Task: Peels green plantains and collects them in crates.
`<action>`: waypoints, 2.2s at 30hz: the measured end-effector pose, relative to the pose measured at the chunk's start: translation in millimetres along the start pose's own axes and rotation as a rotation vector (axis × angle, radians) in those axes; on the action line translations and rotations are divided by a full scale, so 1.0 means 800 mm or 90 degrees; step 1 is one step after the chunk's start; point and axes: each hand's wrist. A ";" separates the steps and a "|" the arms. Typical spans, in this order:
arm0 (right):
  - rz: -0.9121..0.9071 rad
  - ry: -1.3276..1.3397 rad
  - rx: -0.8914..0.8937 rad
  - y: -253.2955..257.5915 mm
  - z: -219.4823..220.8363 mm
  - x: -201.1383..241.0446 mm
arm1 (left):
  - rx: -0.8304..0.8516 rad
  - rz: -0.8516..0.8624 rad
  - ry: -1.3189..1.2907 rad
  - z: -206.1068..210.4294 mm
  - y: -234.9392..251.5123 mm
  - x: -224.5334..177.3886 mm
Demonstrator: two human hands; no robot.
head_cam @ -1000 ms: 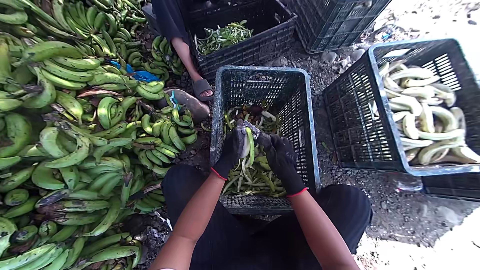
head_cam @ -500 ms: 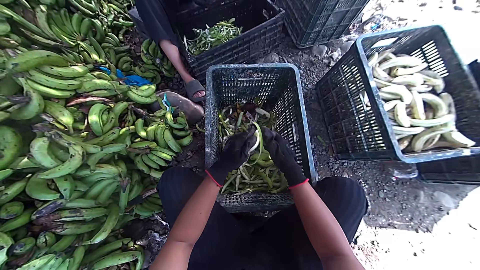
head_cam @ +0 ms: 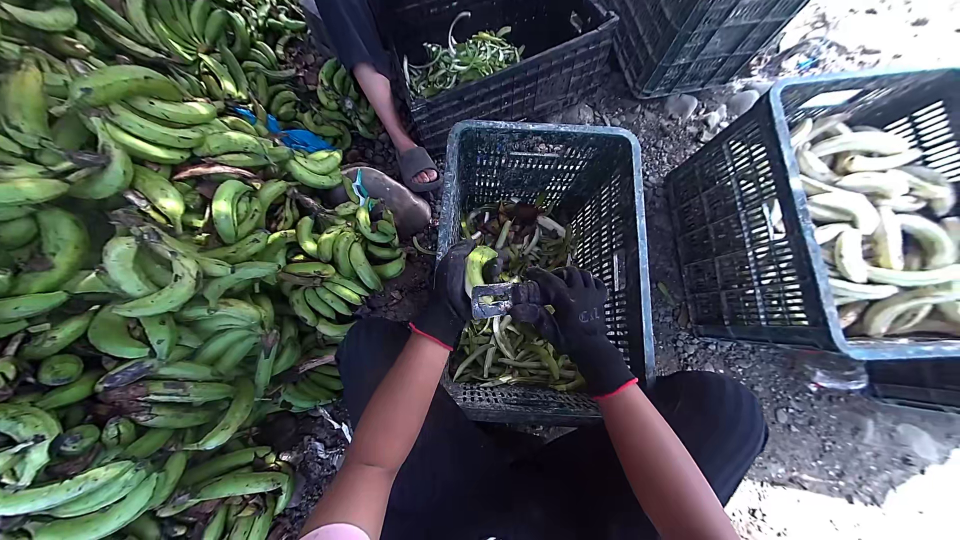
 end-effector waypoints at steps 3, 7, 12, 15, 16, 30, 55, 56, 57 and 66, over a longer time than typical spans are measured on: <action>0.096 0.023 0.078 -0.003 -0.008 0.008 | -0.123 0.101 0.143 0.015 0.002 0.008; 0.233 0.087 0.185 0.006 -0.012 0.018 | -0.079 0.263 0.459 0.014 -0.018 0.030; 0.334 0.274 0.231 0.007 -0.003 0.005 | -0.048 0.408 0.752 0.024 -0.030 0.054; 0.326 0.349 0.184 0.004 0.005 -0.006 | 0.051 0.306 0.517 0.022 -0.025 0.044; 0.333 0.355 0.168 0.004 0.001 -0.008 | 0.061 0.259 0.411 0.022 -0.022 0.037; 0.212 0.167 0.231 0.016 -0.023 0.004 | 0.030 0.347 0.498 0.018 -0.017 0.019; 0.406 0.046 0.632 -0.060 -0.096 -0.007 | -0.118 -0.071 0.866 -0.013 -0.003 0.045; 0.411 0.046 0.644 -0.067 -0.091 -0.005 | -0.057 -0.122 1.029 -0.012 -0.001 0.053; 0.415 0.043 0.651 -0.071 -0.087 -0.003 | 0.002 -0.156 1.144 -0.007 0.004 0.062; 0.370 0.133 0.607 -0.074 -0.106 -0.015 | 0.337 -0.060 0.512 0.287 0.026 0.097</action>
Point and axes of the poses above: each hand's wrist, its own y-axis towards the middle knuckle, its own z-axis out of the palm, x = y × z, and after that the axes turned 4 degrees about -y, right-handed
